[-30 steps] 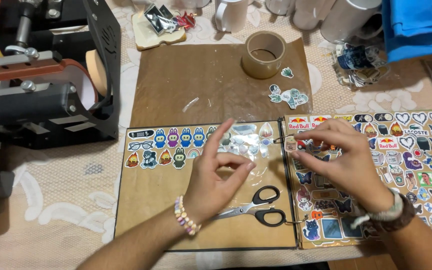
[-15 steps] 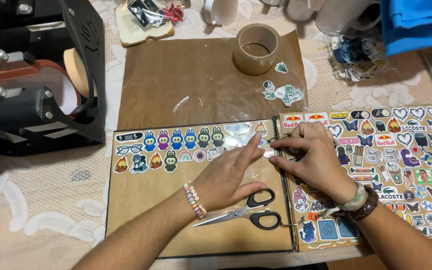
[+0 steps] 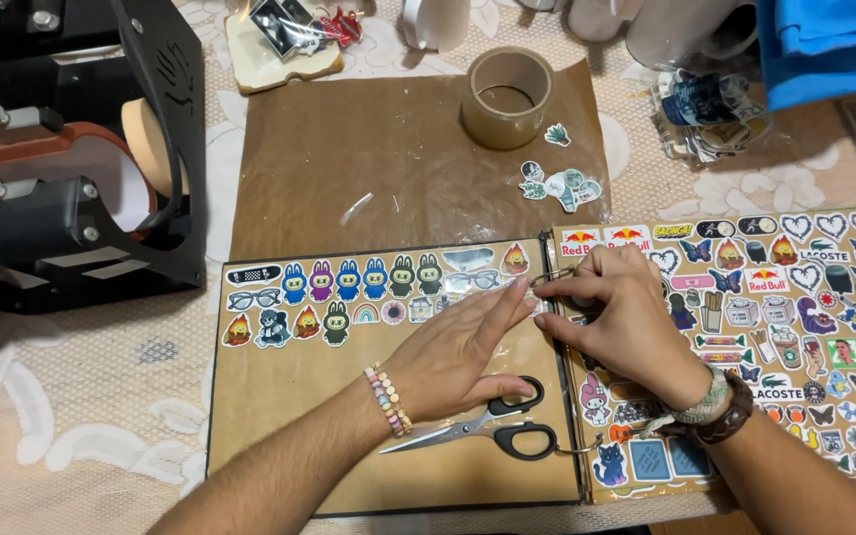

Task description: Organizing a collection of stickers by trimming them with scissors and placing them into a binder album.

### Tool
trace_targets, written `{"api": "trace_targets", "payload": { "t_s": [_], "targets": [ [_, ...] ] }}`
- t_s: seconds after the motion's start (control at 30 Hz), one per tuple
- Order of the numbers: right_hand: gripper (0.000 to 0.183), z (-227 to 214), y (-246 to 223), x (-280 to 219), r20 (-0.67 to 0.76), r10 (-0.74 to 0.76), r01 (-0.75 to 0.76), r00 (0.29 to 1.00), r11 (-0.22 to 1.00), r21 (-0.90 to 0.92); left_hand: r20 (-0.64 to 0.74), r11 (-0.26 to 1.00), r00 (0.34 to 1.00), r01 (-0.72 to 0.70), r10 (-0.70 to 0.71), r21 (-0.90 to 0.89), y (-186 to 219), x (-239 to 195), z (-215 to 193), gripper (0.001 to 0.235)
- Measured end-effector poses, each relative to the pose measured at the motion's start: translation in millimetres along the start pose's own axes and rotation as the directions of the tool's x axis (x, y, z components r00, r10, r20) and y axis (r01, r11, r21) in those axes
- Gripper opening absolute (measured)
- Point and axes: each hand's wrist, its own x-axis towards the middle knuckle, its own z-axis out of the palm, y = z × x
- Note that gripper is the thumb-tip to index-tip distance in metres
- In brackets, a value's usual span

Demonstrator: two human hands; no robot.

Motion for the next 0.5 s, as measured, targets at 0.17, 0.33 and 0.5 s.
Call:
{"api": "trace_targets", "payload": {
  "t_s": [0.17, 0.33, 0.5],
  "targets": [
    [0.027, 3.5, 5.0, -1.3, -0.005, -0.009, 0.009, 1.0, 1.0, -0.012, 0.052, 0.998, 0.998, 0.02, -0.023, 0.057, 8.1, 2.6, -6.2, 0.104],
    [0.03, -6.3, -3.8, -7.7, -0.009, -0.021, 0.02, 1.0, 1.0, -0.023, 0.063, 0.993, 0.998, 0.022, -0.03, 0.117, 18.6, 9.5, -15.0, 0.104],
    [0.02, -37.8, -44.4, -36.2, 0.072, -0.403, 0.406, 0.912, 0.914, -0.023, 0.122, 0.573, 0.797, 0.522, -0.592, -0.632, 47.7, 21.3, -65.9, 0.064]
  ]
}}
